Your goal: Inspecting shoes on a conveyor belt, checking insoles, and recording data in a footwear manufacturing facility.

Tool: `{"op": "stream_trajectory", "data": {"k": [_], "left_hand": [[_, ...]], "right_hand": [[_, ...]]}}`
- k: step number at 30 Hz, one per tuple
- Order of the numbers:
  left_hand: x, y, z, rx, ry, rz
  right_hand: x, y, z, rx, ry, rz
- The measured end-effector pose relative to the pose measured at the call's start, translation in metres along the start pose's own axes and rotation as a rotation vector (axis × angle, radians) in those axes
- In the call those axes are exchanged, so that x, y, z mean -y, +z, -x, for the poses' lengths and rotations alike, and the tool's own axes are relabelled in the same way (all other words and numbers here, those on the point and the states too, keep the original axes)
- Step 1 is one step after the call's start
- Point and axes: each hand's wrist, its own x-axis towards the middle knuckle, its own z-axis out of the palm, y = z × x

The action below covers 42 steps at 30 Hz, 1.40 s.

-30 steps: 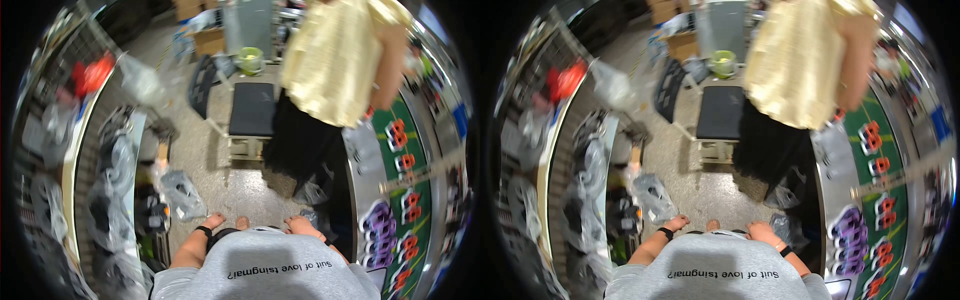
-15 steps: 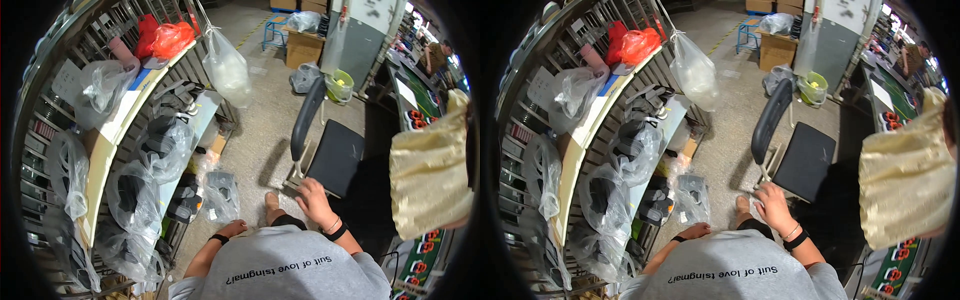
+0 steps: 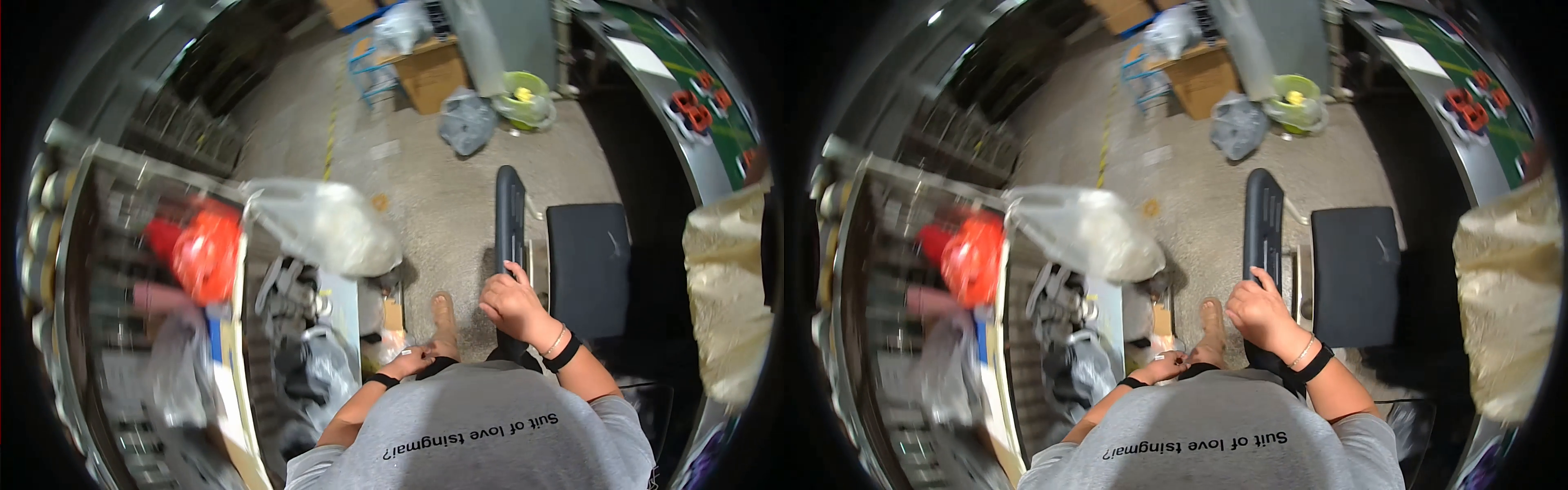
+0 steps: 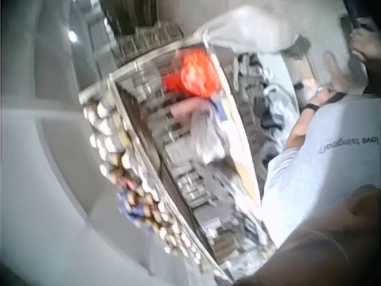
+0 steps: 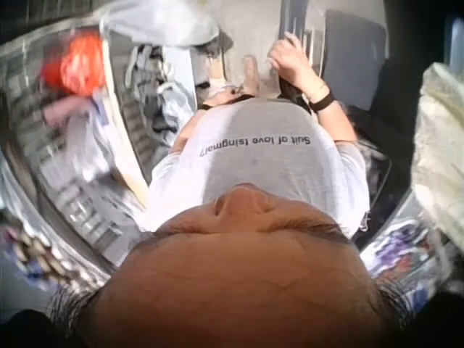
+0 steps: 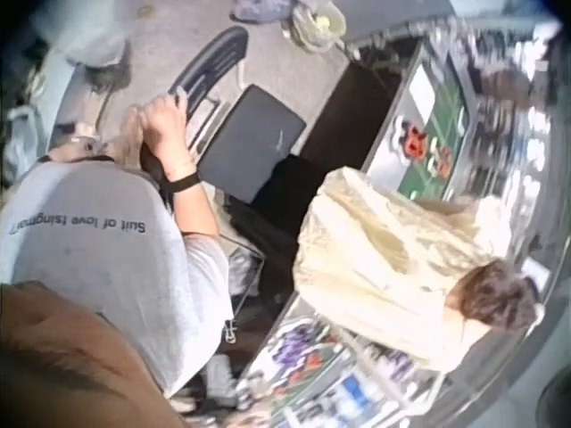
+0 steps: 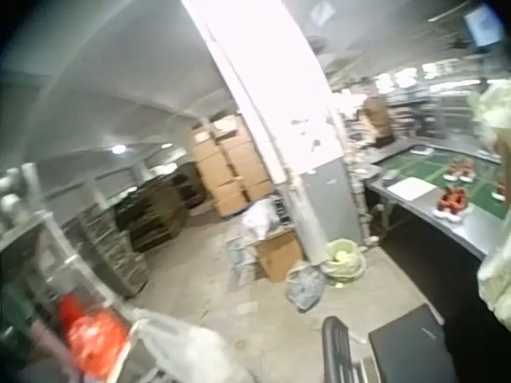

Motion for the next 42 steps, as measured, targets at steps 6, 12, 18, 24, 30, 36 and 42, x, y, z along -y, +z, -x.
{"op": "stream_trajectory", "data": {"k": [6,12,18,24,30,36,42], "left_hand": [[-0.007,-0.145,-0.108,0.088,0.342,-0.412],[-0.037,-0.260,-0.191,0.053,0.429,-0.589],[-0.070,-0.306,-0.271,0.181,0.544,-0.511],[-0.119,-0.396,-0.315,0.221,0.318,-0.643],[-0.042,-0.487,-0.487,0.239,0.196,-0.590],[-0.290,-0.506,-0.478,0.283,0.650,-0.902],[-0.511,-0.490,-0.514,0.188,1.577,-0.973]], "right_hand": [[0.012,0.013,-0.034,-0.153,0.242,-0.017],[0.027,0.009,-0.063,0.038,0.477,0.249],[-0.015,-0.014,-0.126,-0.001,0.593,0.018],[-0.121,-0.054,-0.192,0.015,0.624,0.038],[-0.221,-0.068,-0.237,-0.005,0.566,0.225],[-0.292,-0.075,-0.237,-0.376,0.767,0.147],[-0.338,-0.136,-0.277,-0.679,1.069,0.162]]}}
